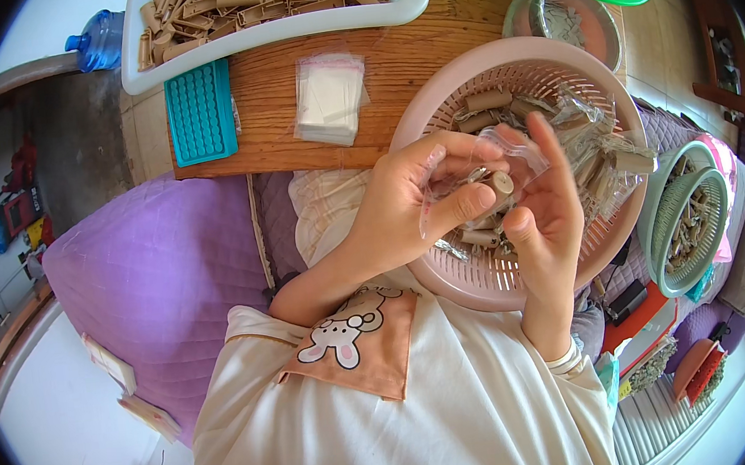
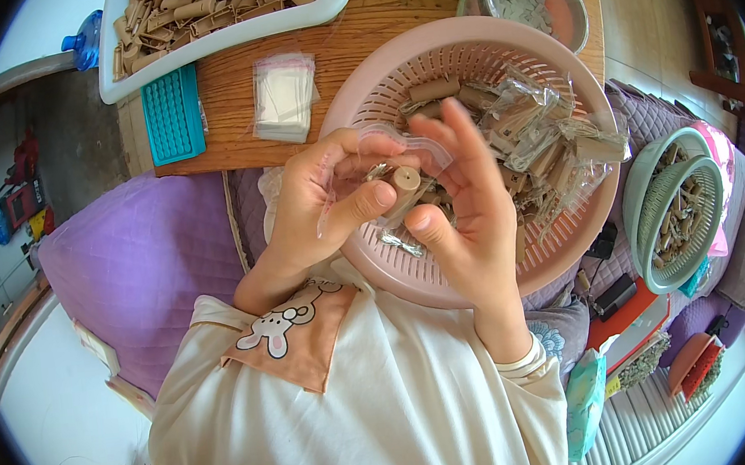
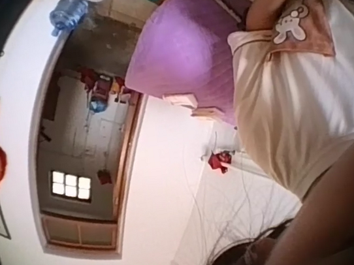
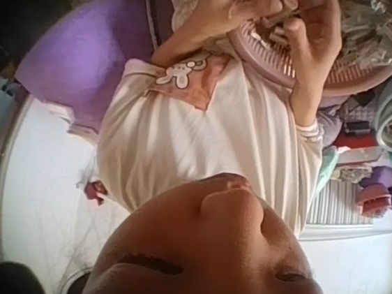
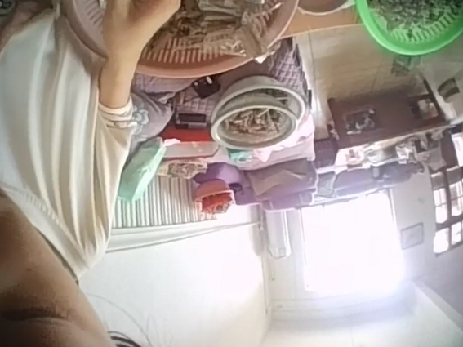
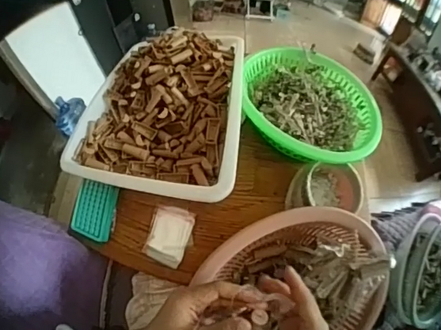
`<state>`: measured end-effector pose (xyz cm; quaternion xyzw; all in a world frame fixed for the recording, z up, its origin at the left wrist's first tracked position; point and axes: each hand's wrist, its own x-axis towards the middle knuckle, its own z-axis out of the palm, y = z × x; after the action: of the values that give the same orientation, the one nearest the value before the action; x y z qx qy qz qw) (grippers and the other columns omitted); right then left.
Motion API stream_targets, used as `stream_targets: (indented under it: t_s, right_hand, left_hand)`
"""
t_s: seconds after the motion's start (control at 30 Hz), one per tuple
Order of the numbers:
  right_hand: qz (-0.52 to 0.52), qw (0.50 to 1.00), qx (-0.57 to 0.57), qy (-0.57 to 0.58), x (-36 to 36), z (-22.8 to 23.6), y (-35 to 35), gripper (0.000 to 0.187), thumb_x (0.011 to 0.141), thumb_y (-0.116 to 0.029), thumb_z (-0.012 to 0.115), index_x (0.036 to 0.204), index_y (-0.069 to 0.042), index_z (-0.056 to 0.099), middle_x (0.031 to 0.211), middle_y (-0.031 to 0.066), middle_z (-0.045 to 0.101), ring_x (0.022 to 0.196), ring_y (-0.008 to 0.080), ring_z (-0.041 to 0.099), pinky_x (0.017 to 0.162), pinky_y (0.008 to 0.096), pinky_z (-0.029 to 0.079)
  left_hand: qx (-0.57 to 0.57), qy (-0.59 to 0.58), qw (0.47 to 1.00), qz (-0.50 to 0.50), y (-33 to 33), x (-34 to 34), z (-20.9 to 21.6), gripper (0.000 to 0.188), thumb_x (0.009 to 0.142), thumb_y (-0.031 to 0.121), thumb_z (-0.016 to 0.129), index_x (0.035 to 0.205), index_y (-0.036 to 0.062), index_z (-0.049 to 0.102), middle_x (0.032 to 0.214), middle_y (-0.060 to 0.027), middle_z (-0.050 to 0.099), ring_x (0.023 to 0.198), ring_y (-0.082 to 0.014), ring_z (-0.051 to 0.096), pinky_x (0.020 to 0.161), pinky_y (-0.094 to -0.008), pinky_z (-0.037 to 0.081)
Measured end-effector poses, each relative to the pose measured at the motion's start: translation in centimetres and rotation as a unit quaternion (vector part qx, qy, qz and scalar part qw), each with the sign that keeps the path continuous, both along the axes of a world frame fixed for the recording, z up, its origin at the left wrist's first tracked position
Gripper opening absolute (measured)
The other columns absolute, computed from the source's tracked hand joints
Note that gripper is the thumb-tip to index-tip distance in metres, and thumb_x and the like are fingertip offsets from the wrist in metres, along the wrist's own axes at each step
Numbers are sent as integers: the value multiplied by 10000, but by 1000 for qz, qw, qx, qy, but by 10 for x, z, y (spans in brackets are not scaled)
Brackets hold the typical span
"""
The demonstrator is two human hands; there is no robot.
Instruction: The person packages small cylindrical items by hand, transferring them from a basket into small plastic zip-lock bags.
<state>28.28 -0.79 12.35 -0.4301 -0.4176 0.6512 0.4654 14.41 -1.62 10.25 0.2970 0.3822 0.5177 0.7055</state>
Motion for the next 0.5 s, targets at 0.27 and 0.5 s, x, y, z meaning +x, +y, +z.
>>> stream_targets:
  t_s: [0.27,0.5]
  right_hand:
    - [-11,985,-22,-173,1,0,0,299,872,-163,531,1099,31,550,793,20,604,670,30,481,594,147,388]
    - [0,982,14,-186,4,-2,2,165,849,-60,539,970,35,601,773,36,624,630,38,491,556,157,397]
  left_hand:
    - [93,112,989,3,-2,-2,-5,395,739,132,689,1069,13,506,1052,-76,556,896,-113,554,775,-250,463]
    - [179,165,946,213,-3,2,-7,375,720,94,694,1051,29,532,1068,-119,545,941,-199,571,784,-285,488]
